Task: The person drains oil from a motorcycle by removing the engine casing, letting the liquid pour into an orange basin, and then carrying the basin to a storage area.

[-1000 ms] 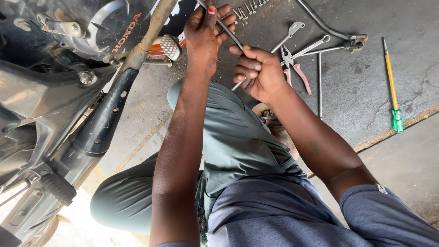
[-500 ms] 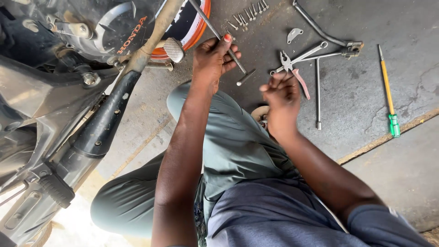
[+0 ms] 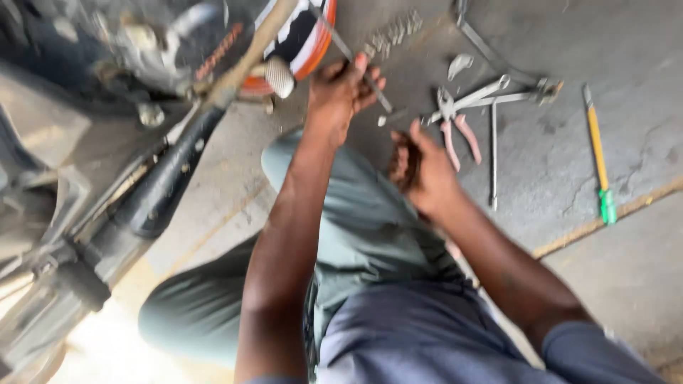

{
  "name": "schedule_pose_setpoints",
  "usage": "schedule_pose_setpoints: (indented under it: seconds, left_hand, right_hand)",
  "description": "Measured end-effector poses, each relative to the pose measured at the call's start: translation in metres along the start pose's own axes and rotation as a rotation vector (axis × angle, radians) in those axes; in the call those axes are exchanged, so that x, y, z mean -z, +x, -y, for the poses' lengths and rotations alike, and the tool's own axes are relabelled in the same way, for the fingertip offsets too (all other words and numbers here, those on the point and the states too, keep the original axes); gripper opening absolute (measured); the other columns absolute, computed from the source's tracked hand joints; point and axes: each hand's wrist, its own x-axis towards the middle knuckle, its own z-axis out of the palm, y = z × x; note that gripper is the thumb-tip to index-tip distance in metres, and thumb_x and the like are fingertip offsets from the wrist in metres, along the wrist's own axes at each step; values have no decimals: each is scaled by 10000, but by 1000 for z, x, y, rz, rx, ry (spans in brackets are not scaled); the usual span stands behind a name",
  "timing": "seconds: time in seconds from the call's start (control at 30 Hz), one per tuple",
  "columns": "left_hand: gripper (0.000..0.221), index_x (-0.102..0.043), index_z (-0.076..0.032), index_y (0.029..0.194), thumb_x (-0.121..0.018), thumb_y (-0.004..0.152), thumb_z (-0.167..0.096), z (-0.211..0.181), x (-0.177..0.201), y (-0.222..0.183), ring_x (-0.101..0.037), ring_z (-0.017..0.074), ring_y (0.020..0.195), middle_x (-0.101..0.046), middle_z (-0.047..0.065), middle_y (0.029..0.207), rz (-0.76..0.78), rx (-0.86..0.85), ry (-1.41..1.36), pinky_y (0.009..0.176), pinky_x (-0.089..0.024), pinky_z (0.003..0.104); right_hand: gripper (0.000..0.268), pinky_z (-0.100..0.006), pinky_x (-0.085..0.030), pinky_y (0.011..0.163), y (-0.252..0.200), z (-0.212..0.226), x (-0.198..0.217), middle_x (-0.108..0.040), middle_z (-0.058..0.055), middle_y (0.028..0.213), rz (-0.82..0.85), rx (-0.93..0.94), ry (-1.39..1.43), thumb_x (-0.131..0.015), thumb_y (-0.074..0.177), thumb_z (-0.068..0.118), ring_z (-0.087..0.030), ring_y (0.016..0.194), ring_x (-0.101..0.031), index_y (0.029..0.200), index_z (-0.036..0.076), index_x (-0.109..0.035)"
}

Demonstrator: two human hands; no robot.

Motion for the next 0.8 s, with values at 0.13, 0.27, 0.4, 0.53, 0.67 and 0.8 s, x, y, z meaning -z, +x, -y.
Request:
schedule_pose_setpoints:
  seconds: [0.13, 0.27, 0.4, 0.53, 0.67, 0.8]
  left_hand:
    - [378, -629, 31, 1162, -619, 946, -279, 4, 1, -5, -748, 218, 865, -725, 138, 994, 3, -11, 46, 710, -614, 318]
    - [419, -587, 23, 1186, -595, 934, -311, -8, 1, -7, -756, 240, 892, -742, 153, 1010, 77, 65, -8, 758, -632, 341]
    - [422, -551, 13, 1210, -571, 949, -318, -10, -2, -7, -744, 246, 939, -725, 158, 1045, 130, 83, -32, 797, -635, 354]
    - [360, -533, 54, 1185, -558, 976, -239, -1, -6, 3, -726, 281, 918, -691, 185, 1025, 119, 99, -112, 834, -649, 403]
    - [303, -543, 47, 1191, -512, 977, -165, 1, -9, 5, -703, 275, 868, -654, 168, 963, 60, 131, -179, 813, -651, 423]
    - [273, -545, 60, 1183, -509, 994, -135, -1, -10, 5, -681, 277, 849, -636, 170, 956, 64, 126, -231, 796, -649, 436]
  right_hand:
    - [234, -309, -449, 655, 30, 19, -17, -618, -36, 787, 70, 86, -80, -664, 902, 274, -166, 708, -562, 949, 48, -626]
    - [181, -333, -478, 739, 6, 16, -25, -640, -49, 850, 589, 767, -943, -650, 895, 217, -188, 792, -599, 979, 59, -623]
    - [151, -358, -506, 823, -1, 17, 1, -662, -62, 913, 611, 749, -1047, -637, 888, 159, -210, 876, -637, 1009, 70, -621]
    - [280, -357, -518, 791, 2, -1, 12, -654, -85, 916, 148, -127, -330, -621, 940, 287, -221, 864, -635, 1079, 44, -619]
    - [518, -344, -523, 769, 3, 8, -6, -664, -102, 935, 17, -421, 189, -502, 946, 521, -229, 869, -644, 1058, 24, -598]
    - [480, -366, -537, 814, 3, 17, -27, -623, -107, 985, 26, -212, 291, -541, 997, 473, -236, 921, -616, 1097, 5, -580]
